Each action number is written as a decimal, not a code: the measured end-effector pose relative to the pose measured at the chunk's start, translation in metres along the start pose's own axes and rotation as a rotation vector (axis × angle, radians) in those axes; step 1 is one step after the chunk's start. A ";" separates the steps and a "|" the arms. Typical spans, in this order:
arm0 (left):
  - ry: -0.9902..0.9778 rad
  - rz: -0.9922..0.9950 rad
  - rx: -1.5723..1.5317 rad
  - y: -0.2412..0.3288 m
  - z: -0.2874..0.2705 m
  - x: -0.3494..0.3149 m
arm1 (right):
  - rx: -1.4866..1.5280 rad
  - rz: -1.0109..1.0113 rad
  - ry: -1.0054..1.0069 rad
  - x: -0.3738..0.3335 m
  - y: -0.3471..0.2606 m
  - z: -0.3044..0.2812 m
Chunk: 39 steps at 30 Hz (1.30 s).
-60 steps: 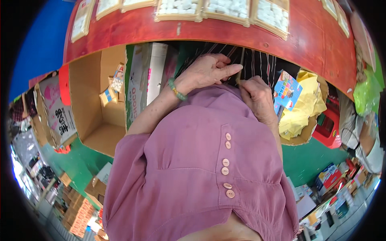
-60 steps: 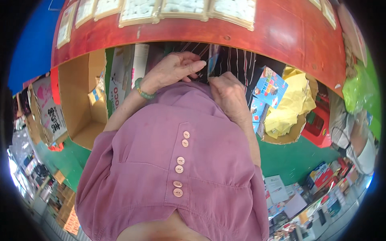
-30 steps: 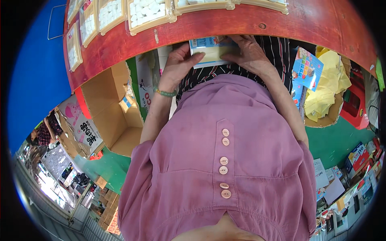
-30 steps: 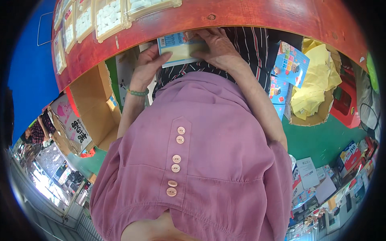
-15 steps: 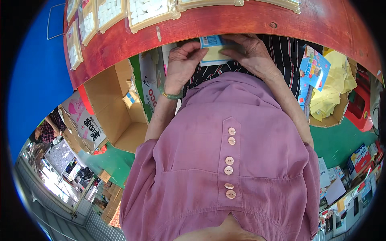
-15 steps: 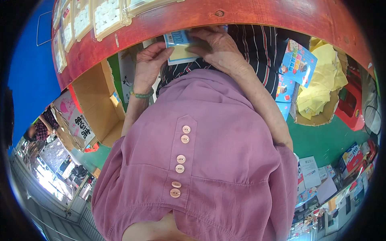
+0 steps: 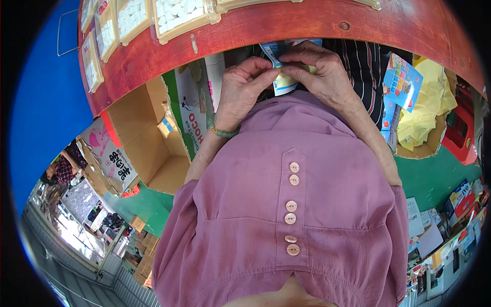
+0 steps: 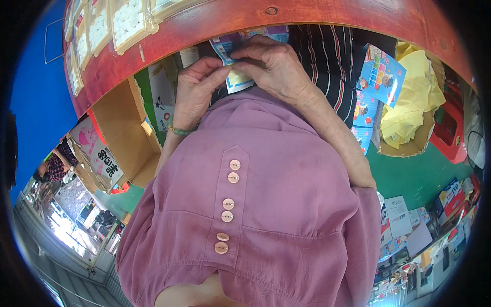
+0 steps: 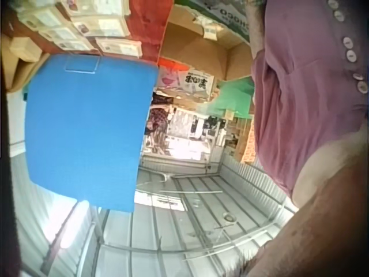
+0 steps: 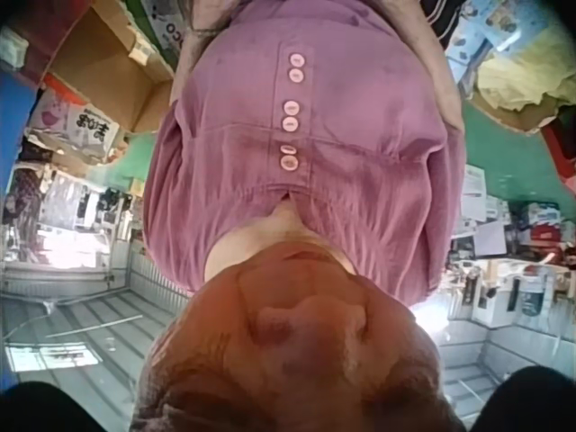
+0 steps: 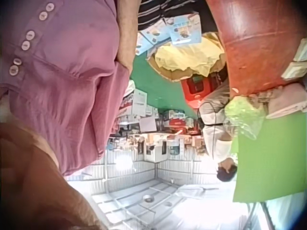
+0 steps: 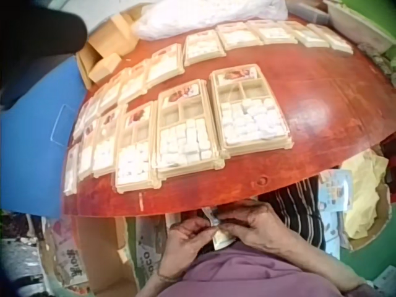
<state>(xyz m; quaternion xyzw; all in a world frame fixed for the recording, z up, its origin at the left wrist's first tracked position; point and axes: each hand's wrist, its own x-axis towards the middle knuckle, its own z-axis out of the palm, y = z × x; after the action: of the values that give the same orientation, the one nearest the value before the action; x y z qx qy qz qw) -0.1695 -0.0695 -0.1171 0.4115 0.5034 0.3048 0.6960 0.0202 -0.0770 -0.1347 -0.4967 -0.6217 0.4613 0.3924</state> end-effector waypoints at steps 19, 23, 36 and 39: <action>-0.140 -0.064 0.089 0.007 0.001 -0.006 | 0.106 0.200 -0.067 -0.015 -0.019 -0.009; -0.224 -0.101 0.084 0.014 0.001 -0.005 | 0.132 0.292 -0.087 -0.019 -0.027 -0.013; -0.264 0.080 0.264 0.006 0.012 -0.010 | 0.062 0.285 -0.157 -0.028 -0.033 -0.025; -0.248 0.111 0.306 0.006 0.013 -0.010 | -0.047 0.092 -0.143 -0.027 -0.035 -0.026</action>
<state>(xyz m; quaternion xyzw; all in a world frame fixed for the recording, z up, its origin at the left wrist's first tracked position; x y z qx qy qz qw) -0.1600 -0.0789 -0.1047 0.5740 0.4310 0.2098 0.6639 0.0411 -0.1014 -0.0950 -0.4995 -0.6352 0.4985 0.3138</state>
